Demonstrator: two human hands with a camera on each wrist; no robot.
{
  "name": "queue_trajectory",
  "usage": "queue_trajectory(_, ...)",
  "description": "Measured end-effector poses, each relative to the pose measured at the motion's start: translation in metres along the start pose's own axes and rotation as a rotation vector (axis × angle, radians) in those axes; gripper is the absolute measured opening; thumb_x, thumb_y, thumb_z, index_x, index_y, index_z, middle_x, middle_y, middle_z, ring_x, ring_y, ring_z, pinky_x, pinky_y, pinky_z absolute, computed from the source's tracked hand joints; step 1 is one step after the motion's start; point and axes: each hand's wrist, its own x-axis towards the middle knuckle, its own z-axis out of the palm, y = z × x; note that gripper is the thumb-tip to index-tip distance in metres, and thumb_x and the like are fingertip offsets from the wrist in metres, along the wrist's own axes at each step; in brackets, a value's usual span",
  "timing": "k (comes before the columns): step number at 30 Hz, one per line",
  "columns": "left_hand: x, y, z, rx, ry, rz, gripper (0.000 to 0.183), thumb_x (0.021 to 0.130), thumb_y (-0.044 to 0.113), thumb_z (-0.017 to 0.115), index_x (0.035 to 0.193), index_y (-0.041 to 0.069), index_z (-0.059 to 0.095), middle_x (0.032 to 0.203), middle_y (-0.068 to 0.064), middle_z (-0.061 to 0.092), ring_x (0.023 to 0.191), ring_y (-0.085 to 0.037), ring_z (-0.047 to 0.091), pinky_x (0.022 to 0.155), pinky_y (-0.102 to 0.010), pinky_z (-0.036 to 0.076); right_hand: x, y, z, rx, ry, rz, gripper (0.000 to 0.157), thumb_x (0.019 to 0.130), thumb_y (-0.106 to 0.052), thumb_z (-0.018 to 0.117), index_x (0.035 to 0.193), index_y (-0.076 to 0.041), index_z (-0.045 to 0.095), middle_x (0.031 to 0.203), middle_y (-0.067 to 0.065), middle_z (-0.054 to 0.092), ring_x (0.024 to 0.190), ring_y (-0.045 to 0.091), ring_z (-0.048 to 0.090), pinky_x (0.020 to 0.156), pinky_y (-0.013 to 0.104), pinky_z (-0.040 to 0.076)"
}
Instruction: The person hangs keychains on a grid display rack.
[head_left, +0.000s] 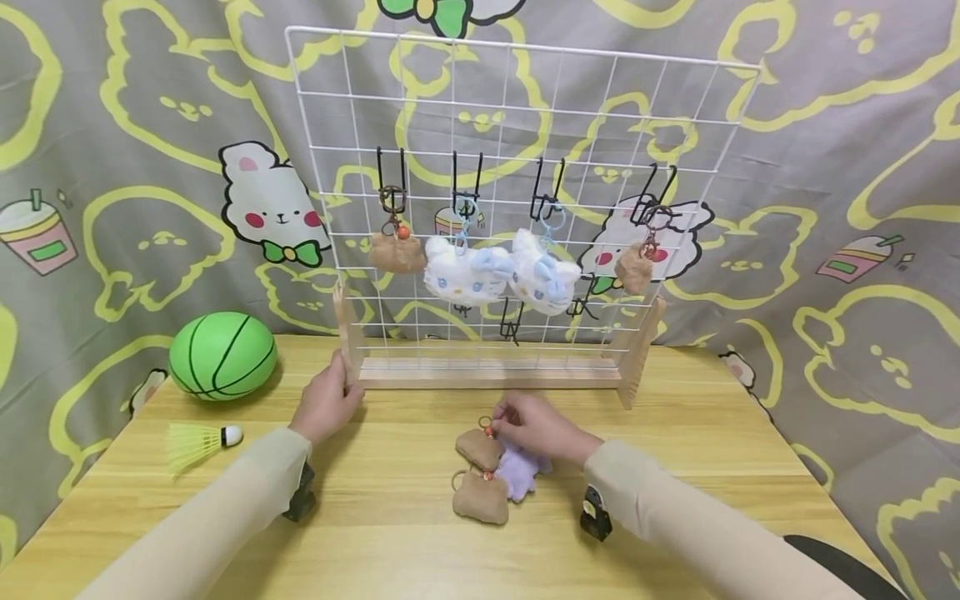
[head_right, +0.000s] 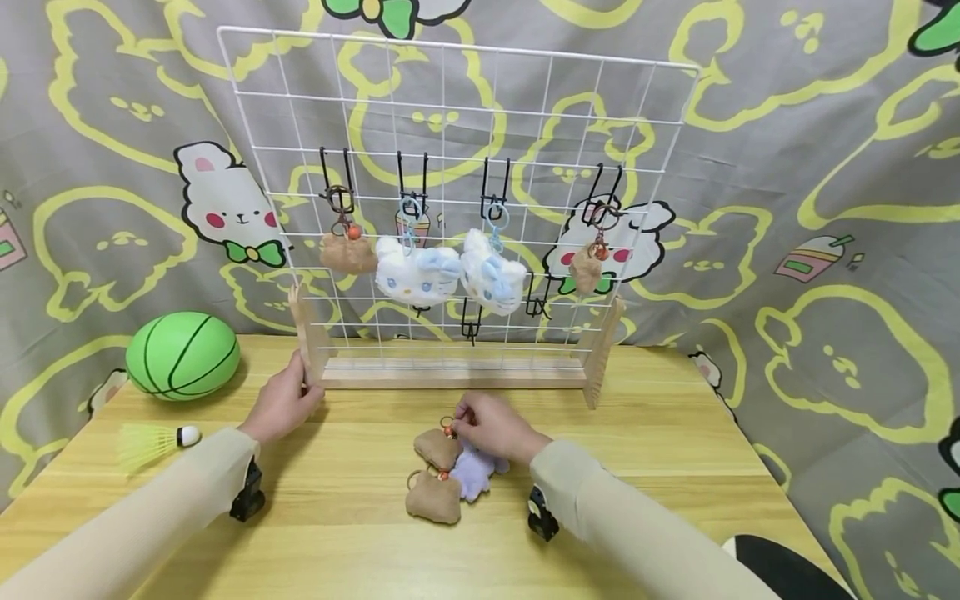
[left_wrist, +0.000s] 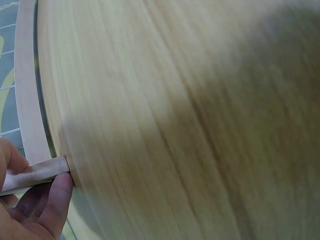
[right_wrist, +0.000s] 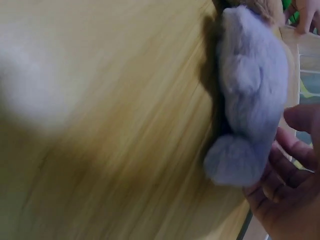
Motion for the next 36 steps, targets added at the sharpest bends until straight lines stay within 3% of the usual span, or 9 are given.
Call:
queue_trajectory(4,0.0,0.0,0.0,0.012,0.009,0.008,0.049,0.096,0.005,0.056,0.14,-0.007,0.04,0.094,-0.021,0.065,0.079,-0.029,0.059,0.072,-0.047,0.052,0.006,-0.004,0.006,-0.07,-0.006,-0.001,0.01,0.097,-0.012,0.07,0.102,-0.003,0.069,0.09,0.005,0.072,0.08,0.006,0.061,0.074,0.022,0.052)
queue_trajectory(10,-0.001,0.0,0.0,0.02,0.018,0.016,0.048,0.095,0.006,0.056,0.138,-0.009,0.041,0.095,-0.022,0.065,0.079,-0.03,0.059,0.071,-0.049,0.052,0.012,-0.01,0.009,-0.149,-0.029,-0.019,0.013,0.094,-0.009,0.072,0.105,-0.002,0.07,0.099,0.009,0.074,0.091,0.019,0.069,0.085,0.03,0.058)
queue_trajectory(20,0.001,-0.002,0.001,0.016,0.014,0.013,0.048,0.094,0.005,0.055,0.139,-0.008,0.04,0.101,-0.025,0.067,0.079,-0.03,0.06,0.072,-0.049,0.053,0.014,-0.009,0.004,-0.082,-0.074,-0.007,0.017,0.095,-0.003,0.067,0.112,0.0,0.067,0.101,0.01,0.072,0.093,0.018,0.067,0.086,0.031,0.057)
queue_trajectory(30,-0.001,0.0,0.001,0.016,0.015,0.012,0.046,0.094,0.005,0.056,0.137,-0.007,0.042,0.093,-0.021,0.064,0.078,-0.029,0.058,0.071,-0.047,0.051,0.016,-0.005,0.004,-0.153,-0.066,-0.023,0.029,0.087,0.002,0.073,0.115,0.002,0.069,0.111,0.017,0.072,0.104,0.031,0.069,0.097,0.047,0.057)
queue_trajectory(36,0.0,-0.002,0.002,0.011,0.011,0.006,0.049,0.096,0.006,0.056,0.14,-0.007,0.04,0.101,-0.025,0.067,0.082,-0.031,0.06,0.075,-0.051,0.053,0.018,-0.006,0.005,-0.201,-0.046,-0.015,0.022,0.086,-0.001,0.076,0.108,0.0,0.07,0.103,0.013,0.07,0.095,0.024,0.066,0.091,0.042,0.057)
